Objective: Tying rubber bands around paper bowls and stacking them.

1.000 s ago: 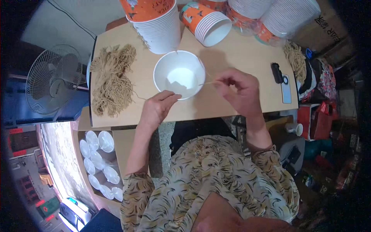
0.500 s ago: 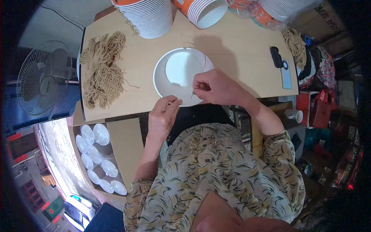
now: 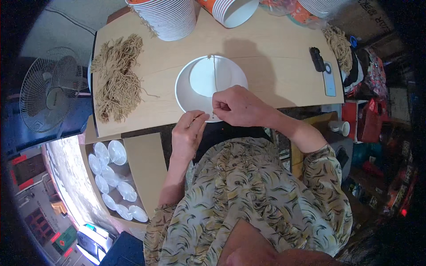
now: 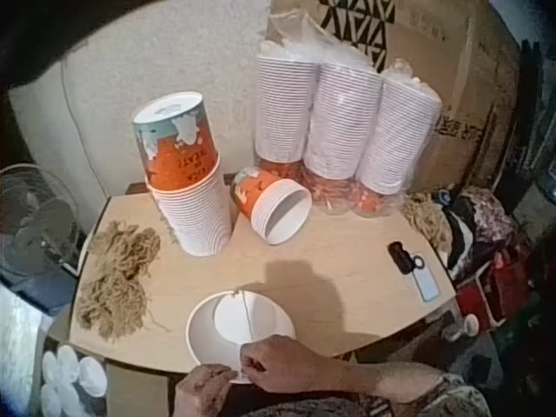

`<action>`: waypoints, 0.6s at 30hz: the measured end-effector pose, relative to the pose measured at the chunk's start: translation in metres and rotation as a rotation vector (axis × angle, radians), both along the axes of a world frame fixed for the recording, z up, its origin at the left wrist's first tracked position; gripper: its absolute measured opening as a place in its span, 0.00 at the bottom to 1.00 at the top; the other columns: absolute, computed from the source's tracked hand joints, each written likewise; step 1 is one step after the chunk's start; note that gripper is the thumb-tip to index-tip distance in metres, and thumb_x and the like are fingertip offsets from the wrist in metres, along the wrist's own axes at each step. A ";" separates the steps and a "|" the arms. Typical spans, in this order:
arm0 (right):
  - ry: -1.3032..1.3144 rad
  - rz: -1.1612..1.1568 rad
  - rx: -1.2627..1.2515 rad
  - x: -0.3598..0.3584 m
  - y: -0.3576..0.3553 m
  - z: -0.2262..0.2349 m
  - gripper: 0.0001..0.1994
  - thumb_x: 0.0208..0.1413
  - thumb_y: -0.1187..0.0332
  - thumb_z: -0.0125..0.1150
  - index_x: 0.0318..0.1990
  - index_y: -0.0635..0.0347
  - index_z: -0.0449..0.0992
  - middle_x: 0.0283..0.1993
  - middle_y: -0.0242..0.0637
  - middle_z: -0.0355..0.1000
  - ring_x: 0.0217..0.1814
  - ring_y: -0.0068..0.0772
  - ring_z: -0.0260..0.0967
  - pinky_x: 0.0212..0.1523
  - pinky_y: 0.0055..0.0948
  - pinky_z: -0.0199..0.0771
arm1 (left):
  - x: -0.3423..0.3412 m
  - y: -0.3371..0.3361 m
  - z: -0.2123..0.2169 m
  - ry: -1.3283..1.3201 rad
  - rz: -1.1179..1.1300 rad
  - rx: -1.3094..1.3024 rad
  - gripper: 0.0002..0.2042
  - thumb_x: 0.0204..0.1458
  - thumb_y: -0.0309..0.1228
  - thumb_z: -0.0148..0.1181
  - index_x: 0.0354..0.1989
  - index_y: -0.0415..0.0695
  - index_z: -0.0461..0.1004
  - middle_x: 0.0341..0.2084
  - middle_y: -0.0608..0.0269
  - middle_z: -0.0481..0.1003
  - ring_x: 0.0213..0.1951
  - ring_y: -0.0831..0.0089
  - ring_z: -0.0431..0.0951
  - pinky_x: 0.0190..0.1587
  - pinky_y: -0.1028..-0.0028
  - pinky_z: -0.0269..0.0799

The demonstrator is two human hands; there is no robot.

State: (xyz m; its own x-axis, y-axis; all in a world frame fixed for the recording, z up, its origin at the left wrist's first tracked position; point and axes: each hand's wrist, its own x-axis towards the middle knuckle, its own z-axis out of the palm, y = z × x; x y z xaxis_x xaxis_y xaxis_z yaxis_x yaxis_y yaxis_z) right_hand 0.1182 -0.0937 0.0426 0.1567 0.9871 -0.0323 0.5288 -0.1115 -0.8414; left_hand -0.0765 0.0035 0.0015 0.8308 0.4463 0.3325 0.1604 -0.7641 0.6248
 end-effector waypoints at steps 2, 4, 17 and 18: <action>-0.019 0.001 -0.011 0.000 0.000 -0.001 0.05 0.51 0.73 0.62 0.28 0.67 0.75 0.20 0.43 0.72 0.21 0.37 0.71 0.27 0.35 0.69 | -0.001 0.000 -0.001 0.002 0.005 -0.006 0.13 0.43 0.17 0.68 0.39 0.42 0.81 0.38 0.59 0.78 0.40 0.62 0.81 0.40 0.68 0.79; -0.021 0.012 0.012 0.000 -0.001 -0.003 0.05 0.50 0.73 0.62 0.28 0.66 0.75 0.21 0.44 0.73 0.22 0.40 0.72 0.27 0.36 0.69 | 0.000 0.000 -0.002 0.000 0.002 -0.001 0.13 0.43 0.17 0.68 0.39 0.42 0.81 0.38 0.59 0.78 0.40 0.62 0.81 0.40 0.68 0.79; -0.139 0.047 -0.058 0.000 0.004 -0.004 0.06 0.50 0.70 0.61 0.26 0.63 0.76 0.22 0.44 0.74 0.26 0.46 0.75 0.30 0.41 0.72 | 0.003 0.000 0.003 0.022 -0.004 -0.042 0.13 0.44 0.16 0.67 0.40 0.42 0.80 0.38 0.60 0.77 0.38 0.63 0.81 0.38 0.69 0.79; -0.180 0.057 -0.093 0.000 0.005 -0.003 0.07 0.50 0.69 0.61 0.25 0.63 0.77 0.23 0.47 0.75 0.28 0.51 0.75 0.32 0.46 0.73 | 0.004 0.000 0.004 0.021 -0.004 -0.040 0.13 0.44 0.16 0.67 0.40 0.42 0.80 0.38 0.60 0.77 0.38 0.63 0.81 0.38 0.69 0.79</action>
